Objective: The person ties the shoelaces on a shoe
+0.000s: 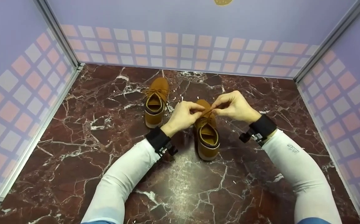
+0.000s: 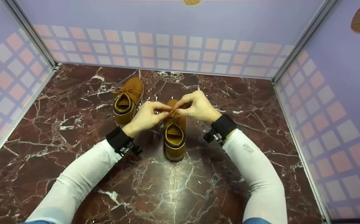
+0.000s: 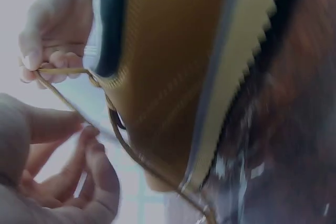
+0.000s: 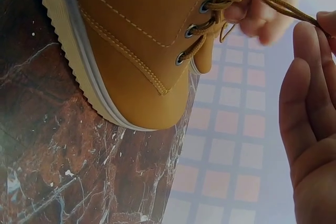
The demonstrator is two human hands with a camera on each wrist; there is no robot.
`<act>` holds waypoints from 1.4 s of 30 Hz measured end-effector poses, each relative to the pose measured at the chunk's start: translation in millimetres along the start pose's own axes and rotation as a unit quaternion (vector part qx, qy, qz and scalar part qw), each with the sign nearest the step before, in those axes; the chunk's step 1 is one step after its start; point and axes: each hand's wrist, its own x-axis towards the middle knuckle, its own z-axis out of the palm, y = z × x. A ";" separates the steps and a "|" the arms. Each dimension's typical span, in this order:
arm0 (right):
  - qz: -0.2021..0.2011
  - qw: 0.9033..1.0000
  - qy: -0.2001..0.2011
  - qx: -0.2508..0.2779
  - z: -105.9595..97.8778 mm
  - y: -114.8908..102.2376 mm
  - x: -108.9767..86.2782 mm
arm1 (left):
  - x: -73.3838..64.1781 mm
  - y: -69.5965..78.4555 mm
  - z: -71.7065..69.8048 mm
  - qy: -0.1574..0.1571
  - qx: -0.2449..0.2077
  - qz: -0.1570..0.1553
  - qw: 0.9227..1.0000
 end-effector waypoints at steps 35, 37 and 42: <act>0.020 0.999 -0.034 0.007 4.8 -2.4 2.8 | -7.8 36.5 -52.2 -0.179 0.160 -0.048 0.970; 0.020 0.999 -0.034 0.003 4.2 -2.6 3.0 | -9.6 42.0 -60.9 -0.190 0.149 -0.056 0.969; 0.020 0.999 -0.034 -0.004 4.0 -2.8 3.1 | -12.8 52.1 -75.8 -0.194 0.070 -0.054 0.977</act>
